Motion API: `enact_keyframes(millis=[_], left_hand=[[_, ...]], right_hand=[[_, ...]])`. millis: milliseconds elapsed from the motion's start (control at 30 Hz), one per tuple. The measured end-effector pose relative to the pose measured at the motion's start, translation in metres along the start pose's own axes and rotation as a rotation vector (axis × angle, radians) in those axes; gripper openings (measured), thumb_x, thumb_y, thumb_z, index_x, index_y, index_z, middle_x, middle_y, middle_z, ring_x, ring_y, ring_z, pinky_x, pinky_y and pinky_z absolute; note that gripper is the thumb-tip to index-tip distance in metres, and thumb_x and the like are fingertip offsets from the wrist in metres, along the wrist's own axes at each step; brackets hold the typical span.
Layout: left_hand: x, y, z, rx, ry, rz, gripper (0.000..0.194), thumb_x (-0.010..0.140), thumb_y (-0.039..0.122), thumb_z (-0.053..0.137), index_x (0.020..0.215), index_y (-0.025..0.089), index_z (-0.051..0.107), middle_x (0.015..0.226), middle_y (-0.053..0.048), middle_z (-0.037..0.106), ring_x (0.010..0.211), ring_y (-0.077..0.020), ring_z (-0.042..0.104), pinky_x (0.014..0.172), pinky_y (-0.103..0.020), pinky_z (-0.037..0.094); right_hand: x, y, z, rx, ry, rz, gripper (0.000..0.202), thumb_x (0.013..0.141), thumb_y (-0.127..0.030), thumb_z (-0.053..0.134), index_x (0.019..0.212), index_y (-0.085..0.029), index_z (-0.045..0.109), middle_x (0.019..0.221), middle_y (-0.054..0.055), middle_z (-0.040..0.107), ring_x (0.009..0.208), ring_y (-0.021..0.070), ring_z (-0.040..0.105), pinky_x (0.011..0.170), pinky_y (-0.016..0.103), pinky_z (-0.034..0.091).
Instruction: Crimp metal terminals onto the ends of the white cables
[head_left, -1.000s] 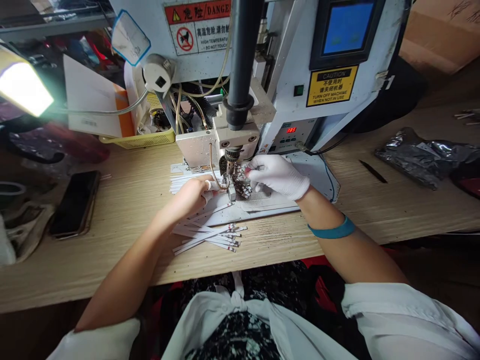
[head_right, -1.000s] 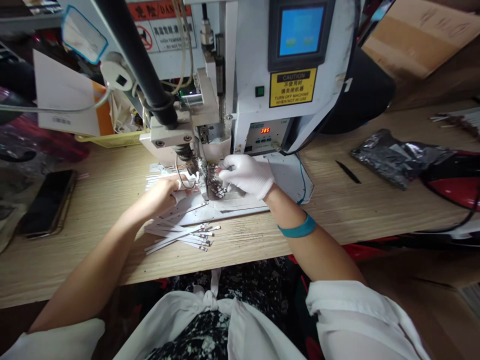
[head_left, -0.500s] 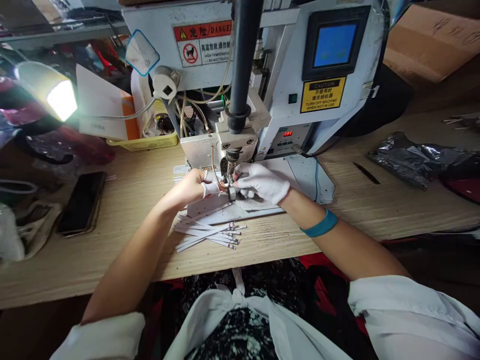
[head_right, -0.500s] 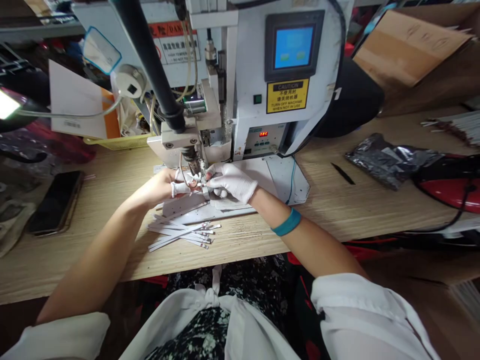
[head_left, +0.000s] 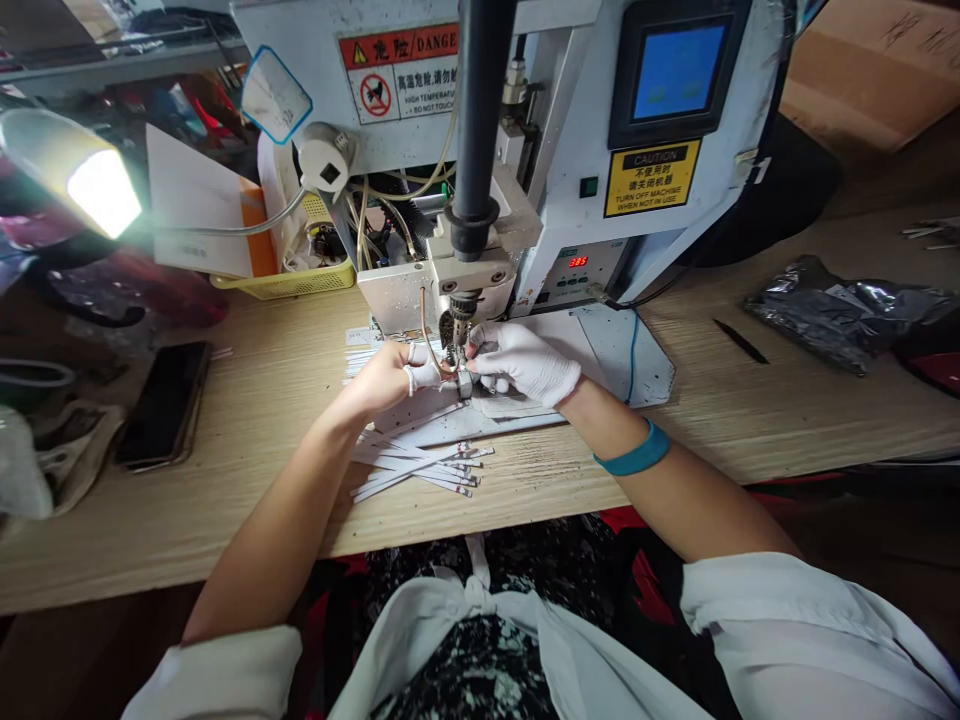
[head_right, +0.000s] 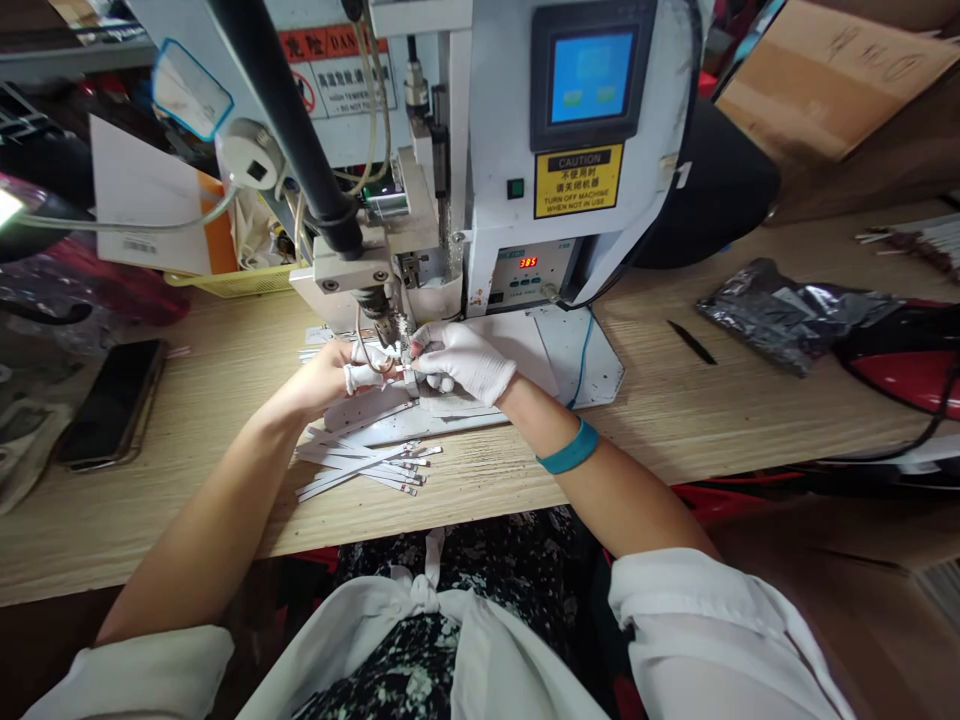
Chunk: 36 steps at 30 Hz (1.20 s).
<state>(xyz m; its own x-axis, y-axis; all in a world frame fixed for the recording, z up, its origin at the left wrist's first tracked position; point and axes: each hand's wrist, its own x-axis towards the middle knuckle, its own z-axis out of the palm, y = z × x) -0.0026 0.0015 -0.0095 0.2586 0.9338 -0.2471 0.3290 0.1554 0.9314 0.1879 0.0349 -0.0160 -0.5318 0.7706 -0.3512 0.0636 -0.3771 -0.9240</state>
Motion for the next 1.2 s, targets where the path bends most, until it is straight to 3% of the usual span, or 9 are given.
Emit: enact_keyframes(millis=[300,500,900,1067,1200], left_hand=[[0.002,-0.006,-0.002,-0.011,-0.002,0.008,0.022,0.056,0.036,0.071,0.056,0.015,0.066,0.064,0.0,0.063,0.066,-0.0133,0.053,0.064,-0.024,0.041],[0.005,-0.009,-0.004,-0.033,-0.04,0.001,0.026,0.057,0.04,0.073,0.054,0.016,0.064,0.062,-0.001,0.063,0.066,-0.0146,0.055,0.064,-0.024,0.041],[0.002,0.0,-0.002,0.038,-0.027,0.056,0.029,0.059,0.044,0.073,0.059,0.015,0.069,0.063,-0.001,0.066,0.065,-0.0146,0.057,0.067,-0.025,0.047],[-0.001,0.001,-0.004,0.139,-0.024,0.074,0.032,0.064,0.045,0.068,0.058,0.014,0.066,0.059,0.0,0.06,0.06,-0.0126,0.051,0.058,-0.023,0.041],[-0.016,0.012,-0.008,0.256,-0.018,0.041,0.034,0.066,0.046,0.067,0.056,0.014,0.062,0.055,0.001,0.056,0.053,-0.0108,0.046,0.052,-0.022,0.037]], right_hand=[[0.003,0.002,-0.004,0.047,-0.055,-0.006,0.023,0.068,-0.007,0.07,0.075,-0.017,0.051,0.054,-0.006,0.049,0.039,0.0046,0.042,0.032,0.015,0.028],[0.001,0.0,-0.002,0.043,-0.014,0.036,0.019,0.071,-0.003,0.064,0.074,-0.017,0.051,0.054,-0.005,0.048,0.04,0.0054,0.044,0.033,0.015,0.027],[0.0,0.003,-0.001,0.007,-0.004,-0.058,0.02,0.067,-0.005,0.061,0.077,-0.018,0.049,0.06,-0.007,0.049,0.04,0.0037,0.038,0.032,0.016,0.028],[-0.002,0.006,0.001,-0.079,0.038,-0.137,0.021,0.068,-0.01,0.062,0.08,-0.02,0.048,0.059,-0.007,0.047,0.043,0.0052,0.039,0.033,0.017,0.028],[-0.005,-0.002,-0.019,-0.308,0.065,-0.163,0.016,0.073,-0.022,0.063,0.086,-0.018,0.054,0.062,-0.004,0.055,0.049,0.0099,0.048,0.041,0.021,0.033]])
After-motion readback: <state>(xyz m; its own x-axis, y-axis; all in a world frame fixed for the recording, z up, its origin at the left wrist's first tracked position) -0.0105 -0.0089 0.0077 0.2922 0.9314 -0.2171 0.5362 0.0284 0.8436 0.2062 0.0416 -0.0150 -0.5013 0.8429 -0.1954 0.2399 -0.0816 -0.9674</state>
